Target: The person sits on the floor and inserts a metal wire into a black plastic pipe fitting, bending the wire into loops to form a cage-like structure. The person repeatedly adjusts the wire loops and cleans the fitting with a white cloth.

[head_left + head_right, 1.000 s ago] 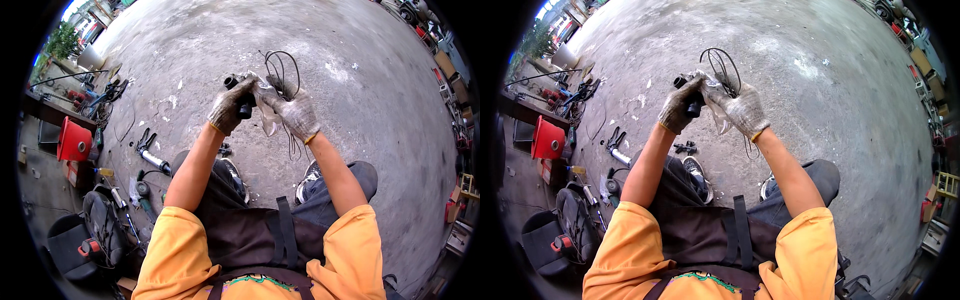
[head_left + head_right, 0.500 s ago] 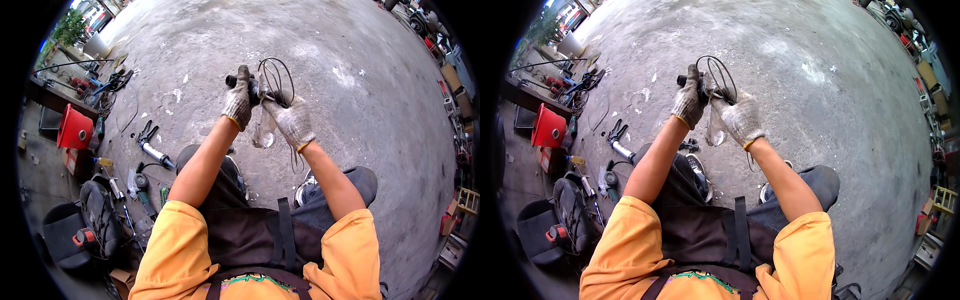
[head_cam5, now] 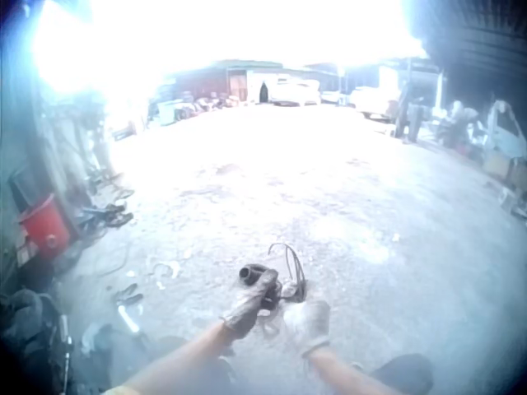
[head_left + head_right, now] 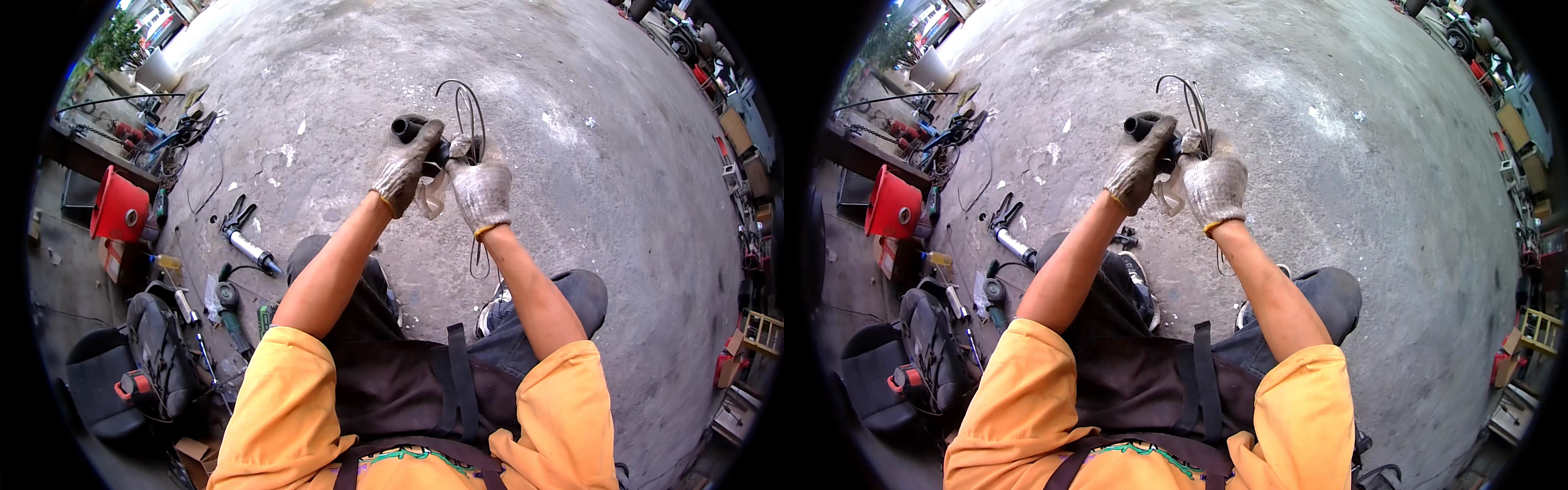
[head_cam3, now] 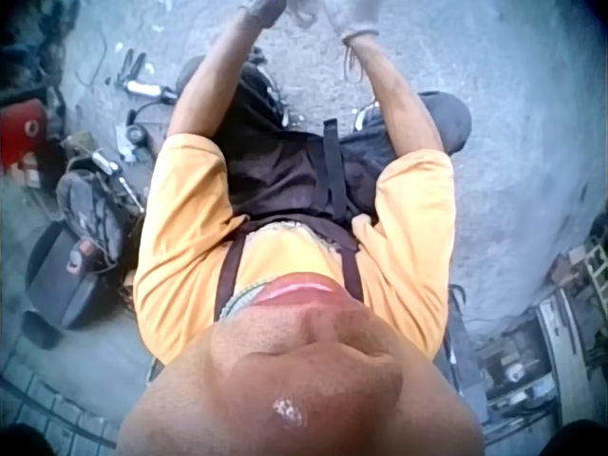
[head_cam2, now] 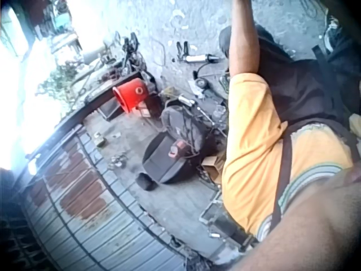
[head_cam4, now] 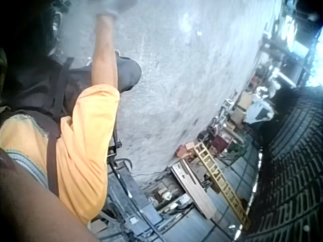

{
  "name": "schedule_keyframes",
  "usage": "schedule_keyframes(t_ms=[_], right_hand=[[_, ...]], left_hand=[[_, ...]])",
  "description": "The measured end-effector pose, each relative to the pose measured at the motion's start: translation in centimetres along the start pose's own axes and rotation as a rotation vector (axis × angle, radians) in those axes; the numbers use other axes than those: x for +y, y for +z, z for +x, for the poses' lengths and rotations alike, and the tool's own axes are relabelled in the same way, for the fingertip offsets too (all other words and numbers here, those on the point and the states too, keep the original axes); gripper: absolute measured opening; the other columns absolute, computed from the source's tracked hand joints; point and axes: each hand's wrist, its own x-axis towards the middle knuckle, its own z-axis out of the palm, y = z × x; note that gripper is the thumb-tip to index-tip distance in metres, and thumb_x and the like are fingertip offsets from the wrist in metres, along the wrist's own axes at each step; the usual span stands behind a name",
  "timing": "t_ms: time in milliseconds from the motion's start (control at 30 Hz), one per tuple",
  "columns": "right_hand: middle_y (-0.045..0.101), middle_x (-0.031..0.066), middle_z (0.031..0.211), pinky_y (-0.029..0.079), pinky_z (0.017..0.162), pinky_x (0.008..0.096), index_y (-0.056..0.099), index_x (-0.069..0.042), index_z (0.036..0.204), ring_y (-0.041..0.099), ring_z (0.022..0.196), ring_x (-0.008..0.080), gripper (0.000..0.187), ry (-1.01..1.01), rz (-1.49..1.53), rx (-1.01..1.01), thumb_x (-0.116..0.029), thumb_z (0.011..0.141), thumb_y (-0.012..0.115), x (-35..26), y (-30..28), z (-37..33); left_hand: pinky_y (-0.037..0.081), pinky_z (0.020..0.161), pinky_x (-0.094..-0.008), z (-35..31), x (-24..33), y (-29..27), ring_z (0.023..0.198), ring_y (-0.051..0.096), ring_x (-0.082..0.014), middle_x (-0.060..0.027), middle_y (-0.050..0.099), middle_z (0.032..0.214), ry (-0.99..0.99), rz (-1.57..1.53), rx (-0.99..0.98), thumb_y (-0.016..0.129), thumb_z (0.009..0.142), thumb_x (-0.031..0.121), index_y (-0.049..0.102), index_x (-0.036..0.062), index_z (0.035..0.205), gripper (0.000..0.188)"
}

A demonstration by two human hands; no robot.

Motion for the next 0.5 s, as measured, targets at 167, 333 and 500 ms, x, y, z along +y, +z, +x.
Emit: schedule_keyframes(t_ms=[167,333,500], right_hand=[[0.071,0.0108,0.086,0.055,0.070,0.0329,0.068,-0.002,0.102,0.068,0.076,0.0172,0.023,-0.021,-0.048,-0.054,-0.012,0.083,0.075,0.3,-0.5,1.1],[0.072,0.0138,0.096,0.054,0.079,0.0354,0.068,-0.002,0.107,0.069,0.089,0.0225,0.034,-0.070,0.175,-0.218,-0.020,0.081,0.080,0.4,-1.8,1.2],[0.068,0.0041,0.085,0.051,0.064,0.0278,0.069,0.000,0.109,0.061,0.072,0.0112,0.026,0.047,0.401,-0.222,-0.023,0.096,0.069,-1.8,-3.9,1.0]], left_hand=[[0.056,0.069,-0.0309,-1.0,-0.1,-0.4,0.086,0.065,-0.0155,-0.0058,0.063,0.104,-0.141,-0.295,-0.228,0.064,0.096,0.009,0.046,0.0091,0.126,0.035],[0.056,0.073,-0.0283,1.1,-1.2,-1.9,0.084,0.066,-0.0200,-0.0101,0.062,0.097,-0.256,-0.704,-0.350,0.060,0.095,0.000,0.049,-0.0002,0.115,0.023],[0.055,0.067,-0.0280,2.9,-0.6,-4.3,0.085,0.064,-0.0185,-0.0109,0.063,0.095,-0.147,-0.886,-0.318,0.061,0.096,0.003,0.055,-0.0012,0.107,0.014]])
